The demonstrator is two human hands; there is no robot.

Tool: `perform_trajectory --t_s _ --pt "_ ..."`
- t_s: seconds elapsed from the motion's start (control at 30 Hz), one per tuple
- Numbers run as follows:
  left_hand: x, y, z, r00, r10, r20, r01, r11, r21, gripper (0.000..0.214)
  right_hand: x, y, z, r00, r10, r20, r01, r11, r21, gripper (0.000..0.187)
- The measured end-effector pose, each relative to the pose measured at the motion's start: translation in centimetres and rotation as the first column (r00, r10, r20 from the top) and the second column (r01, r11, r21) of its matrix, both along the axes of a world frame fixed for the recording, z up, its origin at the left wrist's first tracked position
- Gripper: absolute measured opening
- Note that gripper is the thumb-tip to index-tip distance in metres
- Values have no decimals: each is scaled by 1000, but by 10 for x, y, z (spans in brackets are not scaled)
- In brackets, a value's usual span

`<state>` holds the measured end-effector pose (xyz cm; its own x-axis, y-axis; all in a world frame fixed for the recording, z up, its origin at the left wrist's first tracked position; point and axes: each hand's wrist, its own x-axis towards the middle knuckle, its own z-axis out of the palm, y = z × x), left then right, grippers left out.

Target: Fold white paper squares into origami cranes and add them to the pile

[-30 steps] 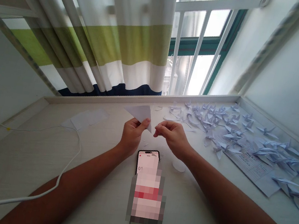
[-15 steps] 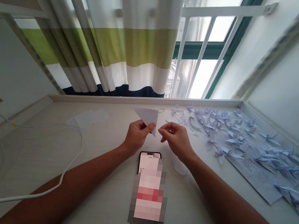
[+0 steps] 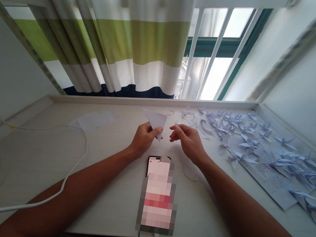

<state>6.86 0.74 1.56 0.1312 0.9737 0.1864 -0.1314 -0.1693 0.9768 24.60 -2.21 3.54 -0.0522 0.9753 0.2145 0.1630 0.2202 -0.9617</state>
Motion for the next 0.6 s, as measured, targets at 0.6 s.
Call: perform_trajectory --t_s 0.6 --pt "-3 1 0 998 63 -1 -63 996 67 21 -3 2 -3 999 -32 2 32 997 64 46"
